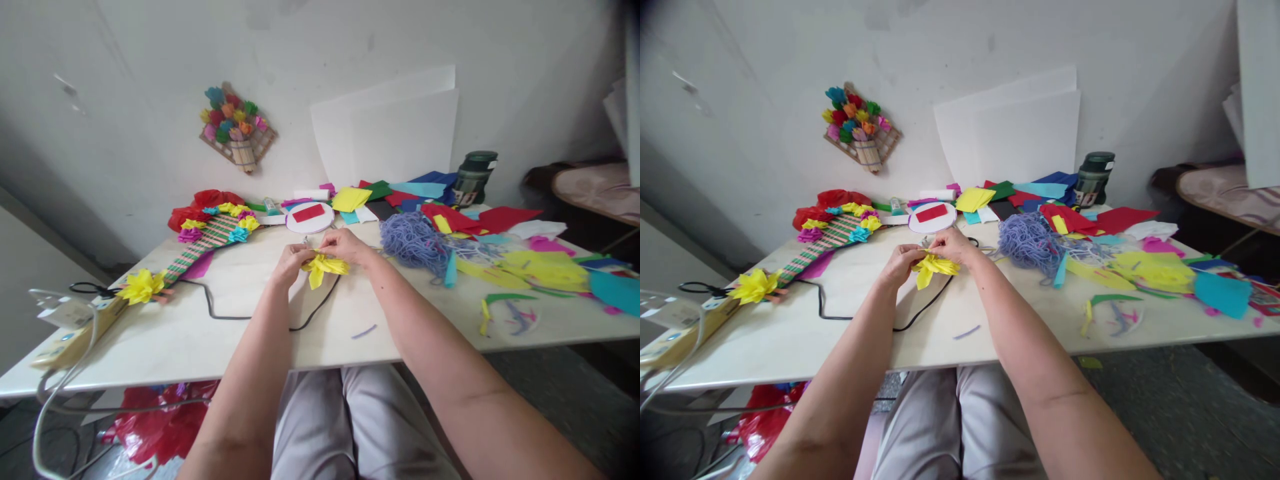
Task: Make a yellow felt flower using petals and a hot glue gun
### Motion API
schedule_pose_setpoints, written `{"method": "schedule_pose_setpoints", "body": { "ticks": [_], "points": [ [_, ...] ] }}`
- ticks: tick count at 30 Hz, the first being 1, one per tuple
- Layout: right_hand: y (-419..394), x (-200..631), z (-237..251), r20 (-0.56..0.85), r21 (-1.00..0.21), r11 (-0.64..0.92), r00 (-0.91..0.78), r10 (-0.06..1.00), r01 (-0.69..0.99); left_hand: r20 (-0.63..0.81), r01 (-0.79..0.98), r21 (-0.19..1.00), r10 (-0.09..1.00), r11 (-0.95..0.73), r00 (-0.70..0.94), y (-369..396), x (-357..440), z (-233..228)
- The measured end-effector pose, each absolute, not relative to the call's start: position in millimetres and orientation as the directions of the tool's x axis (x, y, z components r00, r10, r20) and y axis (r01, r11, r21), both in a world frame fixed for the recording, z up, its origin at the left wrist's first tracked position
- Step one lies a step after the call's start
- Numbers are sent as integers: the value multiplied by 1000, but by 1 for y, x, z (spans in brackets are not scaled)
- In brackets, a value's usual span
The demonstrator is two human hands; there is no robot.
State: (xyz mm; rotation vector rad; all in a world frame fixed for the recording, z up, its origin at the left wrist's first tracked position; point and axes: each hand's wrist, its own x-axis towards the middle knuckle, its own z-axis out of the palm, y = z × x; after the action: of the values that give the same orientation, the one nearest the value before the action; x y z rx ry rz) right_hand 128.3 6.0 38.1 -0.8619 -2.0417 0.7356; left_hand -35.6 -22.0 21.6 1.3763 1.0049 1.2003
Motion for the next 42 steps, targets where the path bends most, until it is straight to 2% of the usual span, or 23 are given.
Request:
{"method": "schedule_pose_setpoints", "body": {
  "ticks": [8,15,25,31,42],
  "points": [
    [6,129,38,461,-705,641,-489,740,305,153,-20,988,975,-151,160,-21,-36,20],
    [8,129,37,524,-631,696,-475,707,342,174,-36,985,970,-170,173,-19,-37,17],
    [8,130,35,398,-769,557,-449,800,312,171,-4,985,967,-174,189,-17,-37,16],
    [11,133,33,385,-738,556,-438,812,381,164,25,985,968,-171,193,-15,-38,14],
    [4,140,43,365,-681,620,-554,748,389,142,44,987,971,-153,193,-17,-39,16]
  ]
}}
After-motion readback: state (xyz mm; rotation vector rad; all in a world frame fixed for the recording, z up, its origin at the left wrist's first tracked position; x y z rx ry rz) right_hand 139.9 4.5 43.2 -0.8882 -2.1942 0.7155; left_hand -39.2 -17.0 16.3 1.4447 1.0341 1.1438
